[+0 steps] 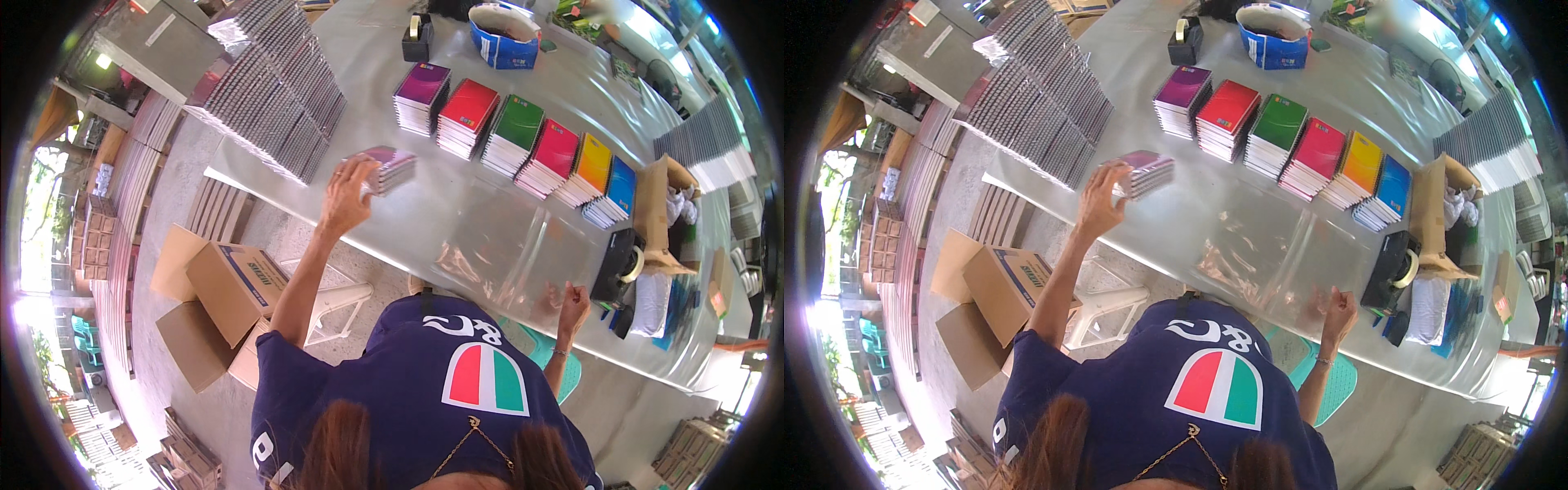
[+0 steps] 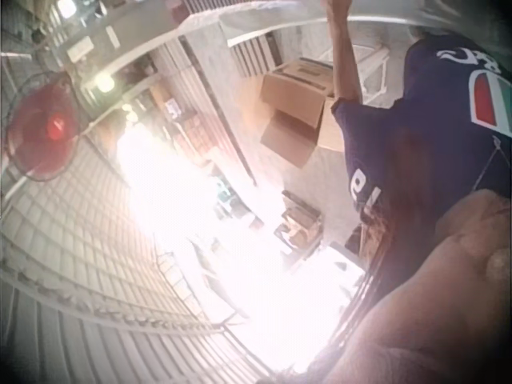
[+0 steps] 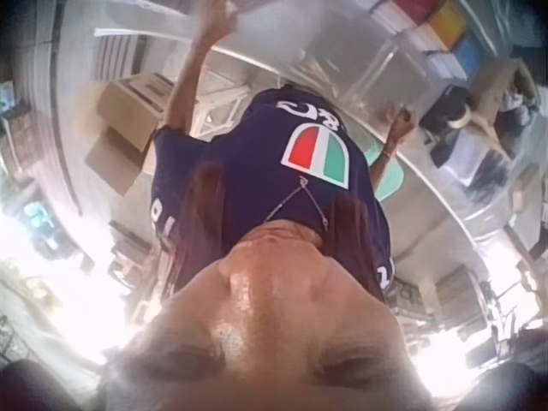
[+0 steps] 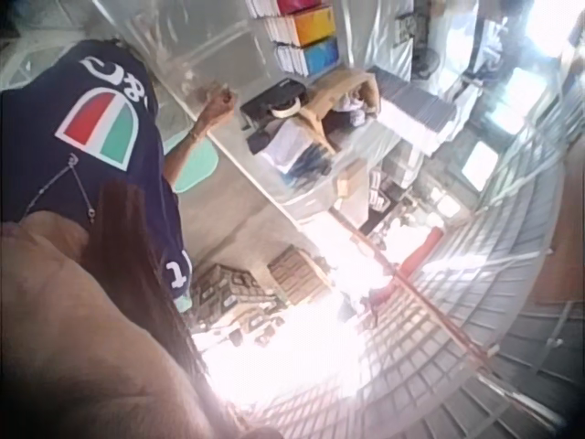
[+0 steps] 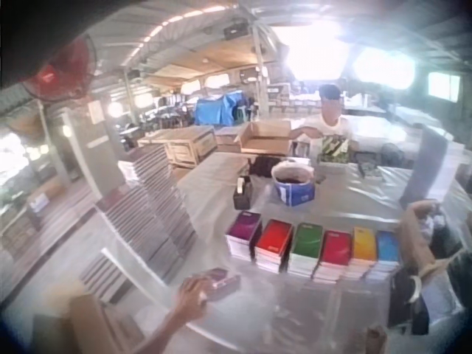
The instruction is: The person places a stack of colorful spiral-bound notebooks into a clear plastic bag, seals it with tape, and sets it aside. The process is repeated with different stacks of notebooks throughout the clip.
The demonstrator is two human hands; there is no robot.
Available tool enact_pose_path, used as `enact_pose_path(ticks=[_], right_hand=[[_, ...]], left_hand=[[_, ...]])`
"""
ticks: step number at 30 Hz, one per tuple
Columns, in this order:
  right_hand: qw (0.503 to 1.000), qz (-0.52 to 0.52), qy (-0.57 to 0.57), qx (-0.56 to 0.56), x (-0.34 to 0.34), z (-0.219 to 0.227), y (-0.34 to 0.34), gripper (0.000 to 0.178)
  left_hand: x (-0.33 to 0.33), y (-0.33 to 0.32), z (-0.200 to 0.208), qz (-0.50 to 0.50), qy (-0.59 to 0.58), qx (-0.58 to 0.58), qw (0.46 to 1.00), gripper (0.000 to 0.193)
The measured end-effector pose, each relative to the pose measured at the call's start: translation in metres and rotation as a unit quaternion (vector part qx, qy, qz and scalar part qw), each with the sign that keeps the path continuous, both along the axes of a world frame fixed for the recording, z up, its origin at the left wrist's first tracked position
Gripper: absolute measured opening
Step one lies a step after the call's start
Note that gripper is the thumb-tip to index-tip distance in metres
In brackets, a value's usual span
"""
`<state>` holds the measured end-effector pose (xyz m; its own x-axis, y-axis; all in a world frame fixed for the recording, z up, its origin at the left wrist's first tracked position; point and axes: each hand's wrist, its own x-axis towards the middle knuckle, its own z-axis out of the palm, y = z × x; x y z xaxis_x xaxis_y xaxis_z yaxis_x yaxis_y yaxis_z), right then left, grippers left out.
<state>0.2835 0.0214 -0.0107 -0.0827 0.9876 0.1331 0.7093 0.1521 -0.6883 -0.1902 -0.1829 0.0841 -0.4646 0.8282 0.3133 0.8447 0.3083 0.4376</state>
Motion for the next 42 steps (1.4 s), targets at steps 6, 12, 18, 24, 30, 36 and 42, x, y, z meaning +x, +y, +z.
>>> enact_pose_path(ticks=[6,12,18,24,30,36,42], right_hand=[[0.999,0.036,-0.013,-0.004,-0.039,0.015,0.009,0.031],[0.995,0.072,-0.049,0.045,-0.048,0.007,0.01,0.029],[0.998,0.015,-0.047,0.047,-0.025,0.001,0.004,0.028],[0.998,0.014,-0.034,0.044,-0.038,-0.002,0.009,0.033],[0.998,0.028,-0.036,0.04,-0.072,0.001,0.012,0.03],[0.999,0.049,-0.003,0.022,-0.083,-0.006,0.008,0.03],[0.998,0.047,0.032,-0.028,-0.083,0.002,0.002,0.03]], left_hand=[[-0.071,0.007,-0.059,0.082,0.093,0.053,0.991,0.061],[-0.098,0.043,-0.073,0.114,0.072,0.137,0.981,0.061],[-0.055,0.006,0.018,0.077,0.103,0.275,0.953,0.063],[-0.084,-0.055,0.138,0.092,0.155,0.377,0.909,0.067],[-0.144,-0.092,0.205,0.137,0.262,0.268,0.917,0.059],[-0.165,-0.095,0.209,0.159,0.26,0.215,0.928,0.061],[-0.18,-0.101,0.211,0.167,0.252,0.182,0.936,0.061]])
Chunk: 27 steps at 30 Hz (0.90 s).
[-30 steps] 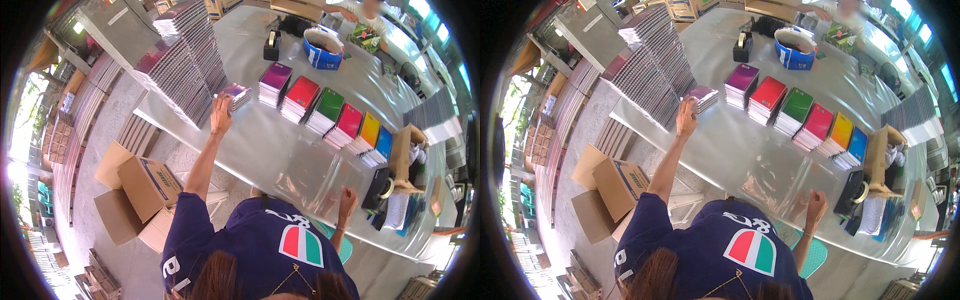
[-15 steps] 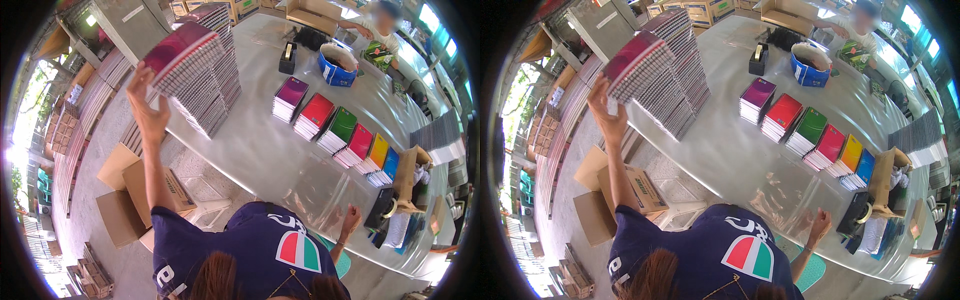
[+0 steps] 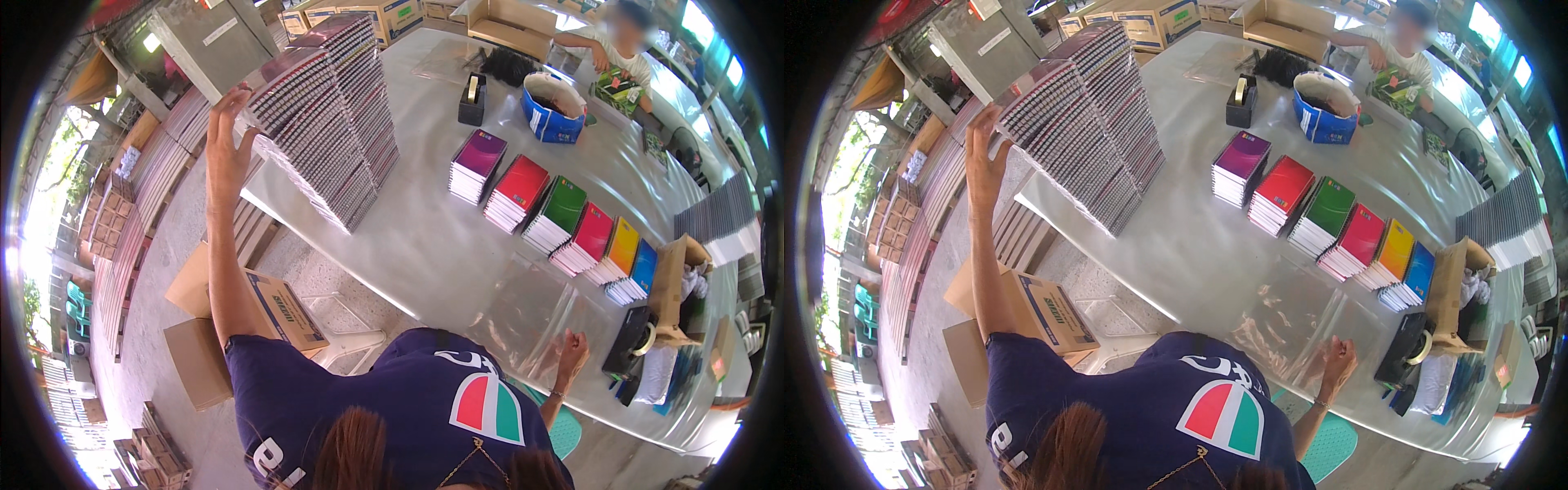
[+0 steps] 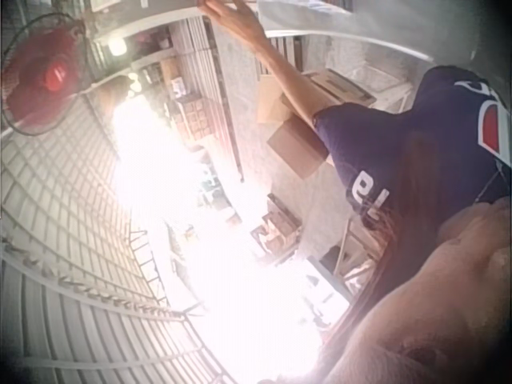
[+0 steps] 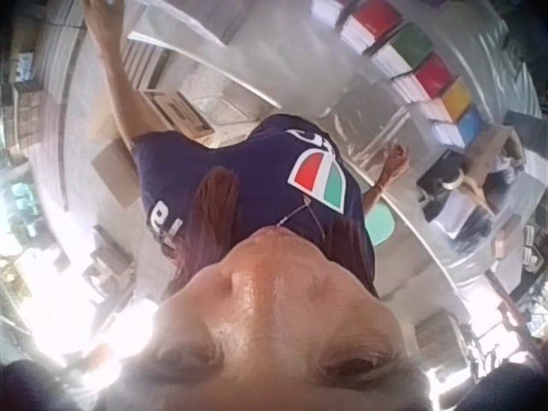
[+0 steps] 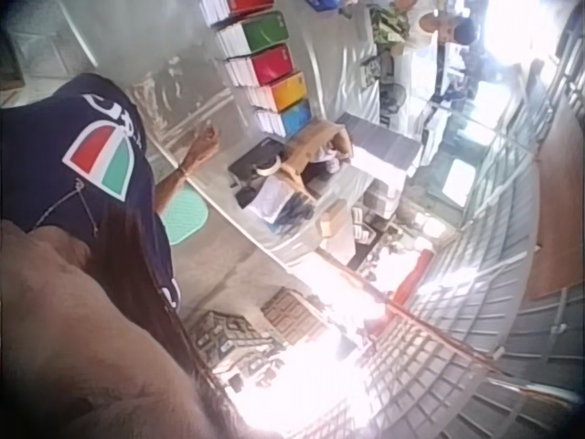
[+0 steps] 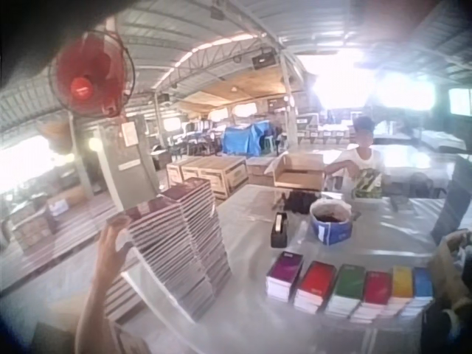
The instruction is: The person places a stack of colorful spiral-bound notebooks into a clear plastic bag, seals it with tape, and sets it aside. The process is repeated with different stacks of notebooks throughout the clip.
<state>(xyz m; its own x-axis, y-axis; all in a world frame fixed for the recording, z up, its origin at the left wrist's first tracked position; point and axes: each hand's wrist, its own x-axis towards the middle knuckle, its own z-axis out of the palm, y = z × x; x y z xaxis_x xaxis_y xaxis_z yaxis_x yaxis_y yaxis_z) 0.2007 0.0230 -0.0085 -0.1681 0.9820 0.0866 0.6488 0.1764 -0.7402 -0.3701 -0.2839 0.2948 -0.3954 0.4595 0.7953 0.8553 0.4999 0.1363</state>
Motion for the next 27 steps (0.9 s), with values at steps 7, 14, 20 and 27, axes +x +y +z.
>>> enact_pose_path(ticks=[7,14,20,27], right_hand=[[0.999,0.007,0.019,-0.043,0.013,-0.02,0.002,0.031],[0.997,0.027,0.039,-0.063,0.015,-0.02,0.008,0.032],[0.999,0.022,-0.034,-0.029,0.038,-0.037,0.008,0.032],[0.995,0.037,-0.044,0.081,0.04,-0.017,0.0,0.013]], left_hand=[[-0.007,-0.005,0.009,0.002,0.013,-0.036,0.999,0.058],[0.0,-0.016,0.015,0.009,0.002,-0.073,0.997,0.054],[0.009,-0.006,0.011,0.004,0.009,-0.085,0.996,0.048],[0.012,-0.021,-0.003,0.012,0.096,-0.079,0.992,0.052]])
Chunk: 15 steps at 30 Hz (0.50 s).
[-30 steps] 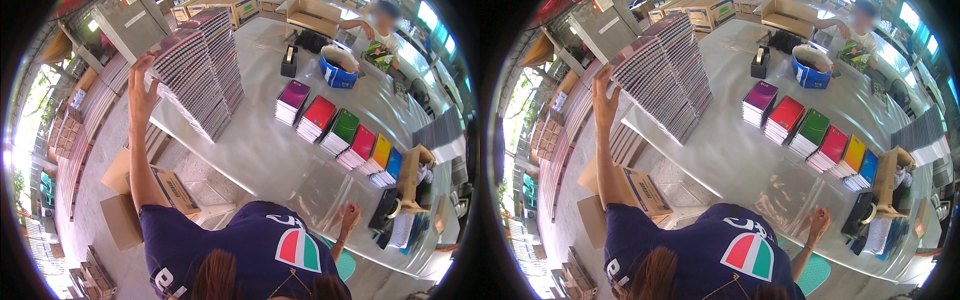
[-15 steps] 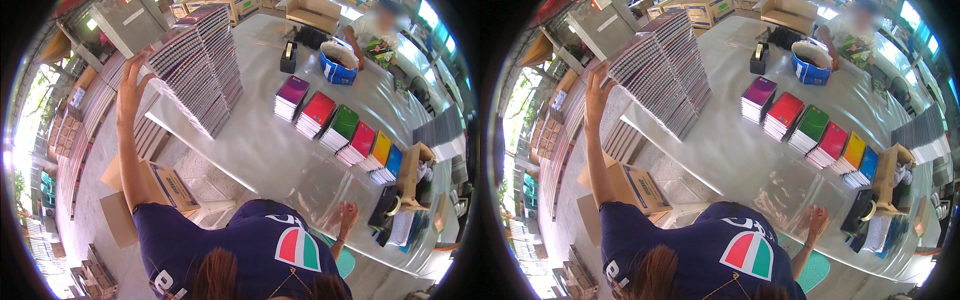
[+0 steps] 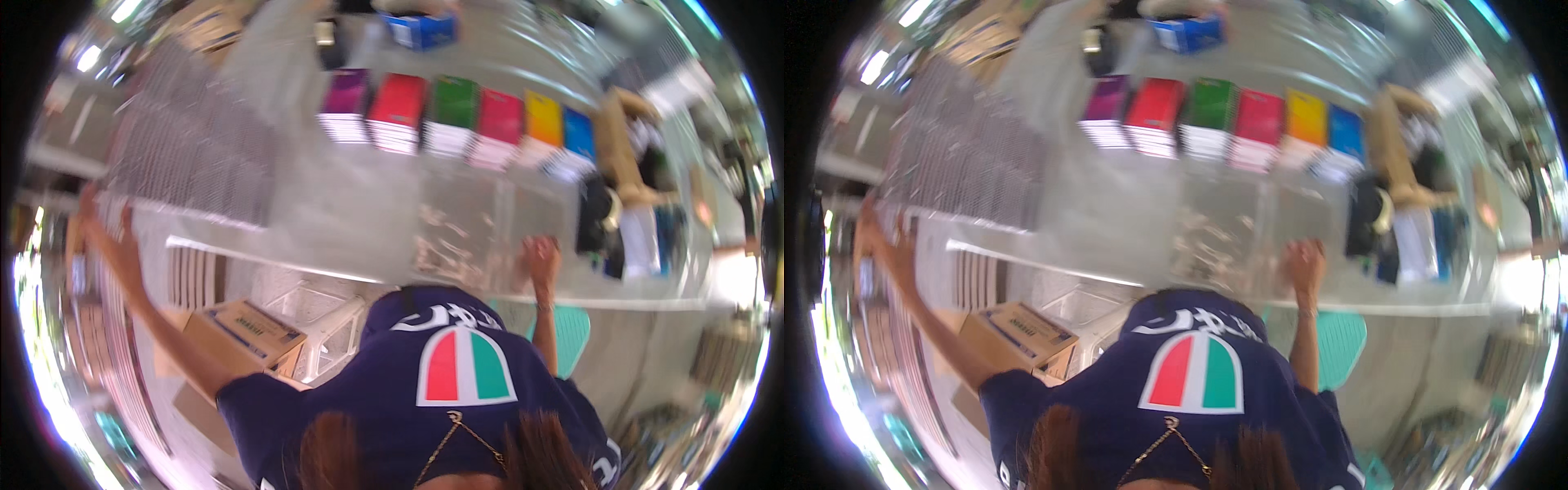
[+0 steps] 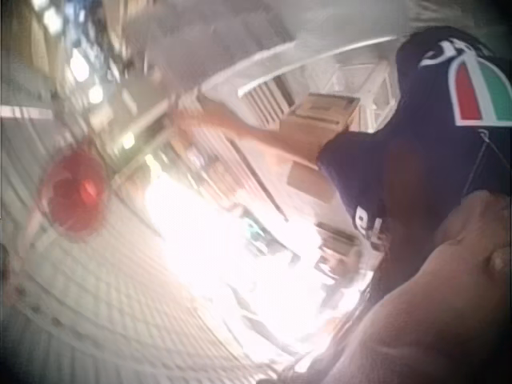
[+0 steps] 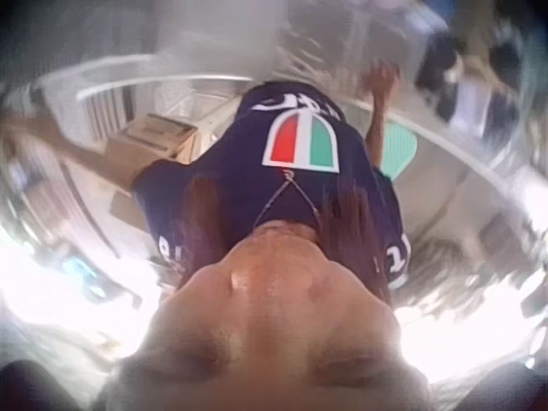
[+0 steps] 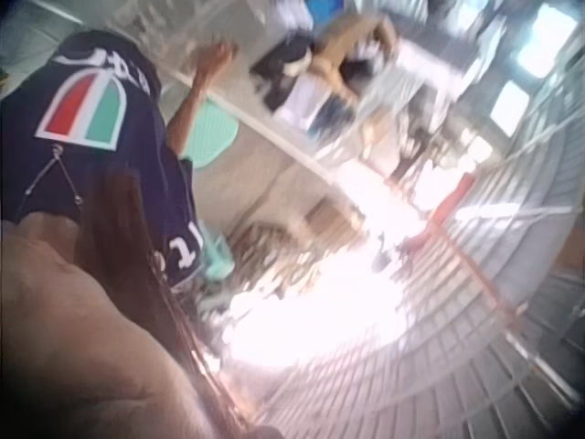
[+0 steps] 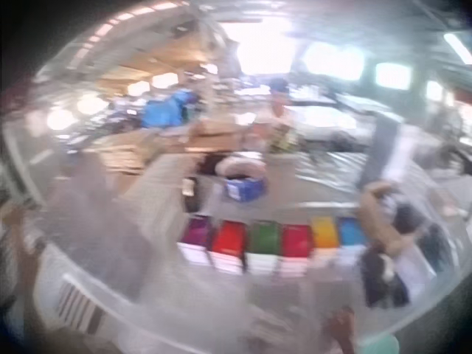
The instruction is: The person places a stack of colorful spiral-bound notebooks into a clear plastic bag, seals it with tape, and sets it aside. The process is repeated with different stacks of notebooks throughout the clip.
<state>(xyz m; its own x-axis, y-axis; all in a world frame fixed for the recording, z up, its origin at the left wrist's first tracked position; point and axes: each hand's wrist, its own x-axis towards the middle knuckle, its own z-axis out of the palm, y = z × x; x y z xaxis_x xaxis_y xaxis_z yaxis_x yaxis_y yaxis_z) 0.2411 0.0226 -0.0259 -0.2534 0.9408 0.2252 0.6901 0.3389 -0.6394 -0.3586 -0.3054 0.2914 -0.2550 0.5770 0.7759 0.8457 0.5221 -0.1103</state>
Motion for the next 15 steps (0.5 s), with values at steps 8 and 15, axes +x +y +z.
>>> enact_pose_path(ticks=[8,15], right_hand=[[0.989,-0.116,-0.079,0.053,0.031,-0.031,-0.022,0.024],[0.986,-0.131,-0.106,-0.001,0.035,-0.025,-0.034,0.029]], left_hand=[[0.152,0.103,-0.111,-0.009,-0.2,0.004,0.98,0.056],[0.312,0.183,-0.28,-0.282,-0.504,-0.168,0.799,0.06]])
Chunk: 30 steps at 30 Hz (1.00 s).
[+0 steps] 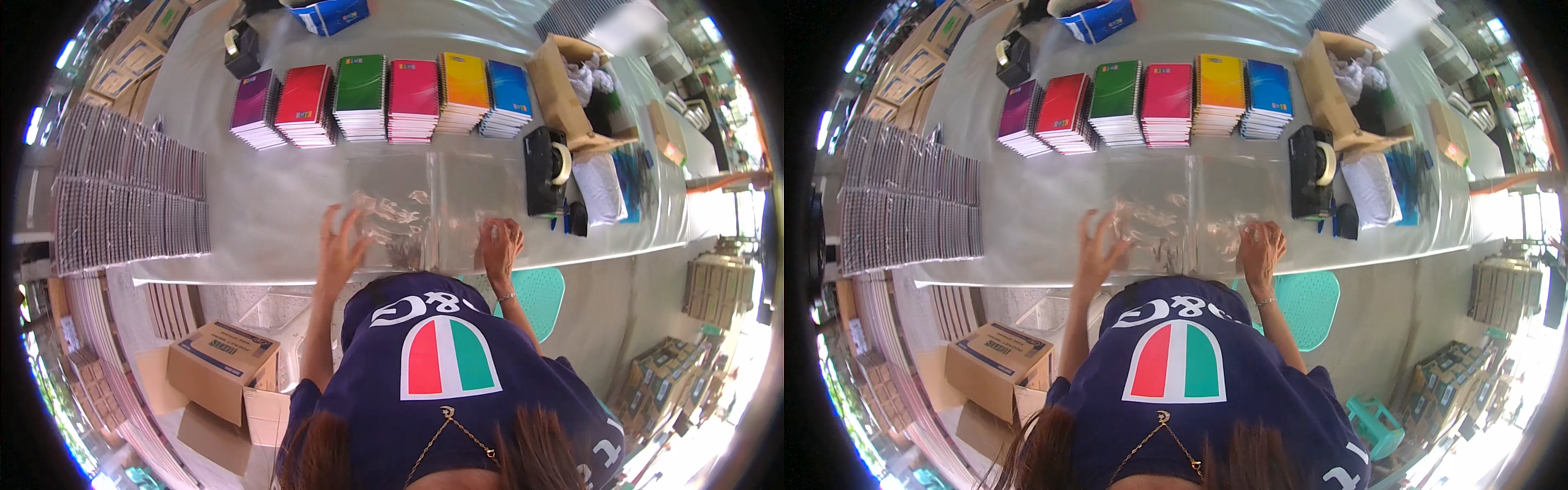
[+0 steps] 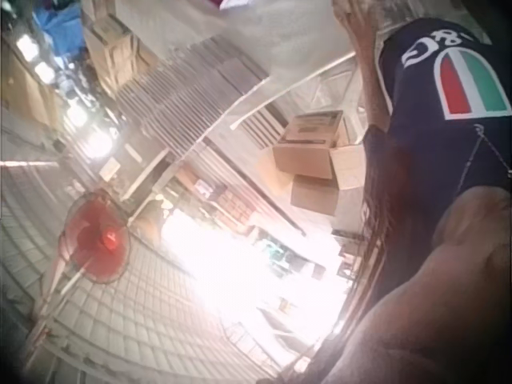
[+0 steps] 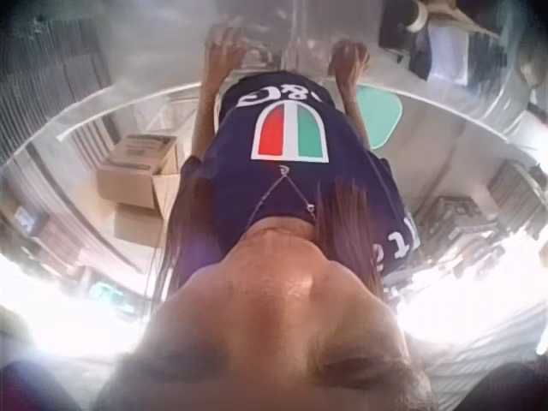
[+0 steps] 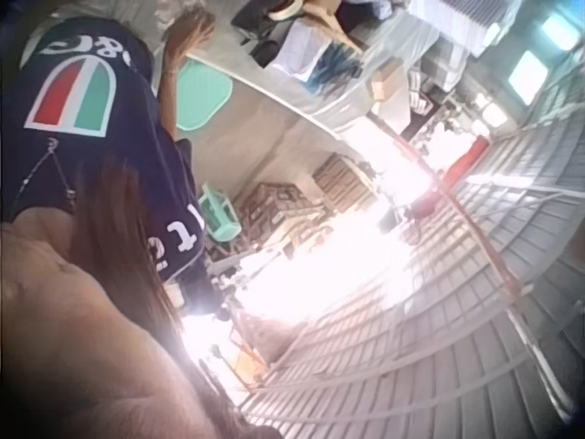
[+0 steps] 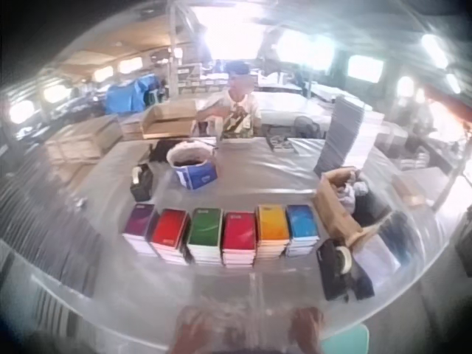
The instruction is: The person places a stack of colorful spiral-bound notebooks into a clear plastic bag, seals it with tape, and sets it aside. The process is repeated with different stacks of notebooks throughout the clip.
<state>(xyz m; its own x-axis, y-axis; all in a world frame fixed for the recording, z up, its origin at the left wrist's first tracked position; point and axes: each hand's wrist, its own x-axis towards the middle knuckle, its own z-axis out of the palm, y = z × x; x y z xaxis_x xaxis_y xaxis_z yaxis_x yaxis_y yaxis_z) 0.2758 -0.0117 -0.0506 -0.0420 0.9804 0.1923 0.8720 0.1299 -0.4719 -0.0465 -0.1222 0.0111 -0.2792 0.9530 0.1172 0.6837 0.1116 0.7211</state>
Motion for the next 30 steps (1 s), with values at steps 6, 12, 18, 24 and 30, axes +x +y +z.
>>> enact_pose_path(ticks=[6,12,18,24,30], right_hand=[[0.999,0.039,-0.015,-0.023,0.009,0.006,0.005,0.029],[0.992,0.04,-0.021,-0.116,0.009,0.018,0.022,0.021],[0.986,0.117,0.117,0.008,-0.013,0.049,0.107,0.013],[0.972,0.09,0.147,0.159,-0.017,0.097,0.218,0.013],[0.987,0.014,0.157,0.03,-0.024,0.102,0.287,0.038]], left_hand=[[0.021,0.001,-0.046,-0.004,0.099,-0.067,0.993,0.059],[0.017,0.004,-0.046,-0.007,0.104,-0.103,0.989,0.059],[0.013,0.009,-0.049,-0.002,0.09,-0.093,0.992,0.055],[0.004,0.018,-0.034,-0.007,0.033,-0.093,0.995,0.054],[0.008,0.017,-0.002,0.052,0.019,-0.102,0.993,0.051]])
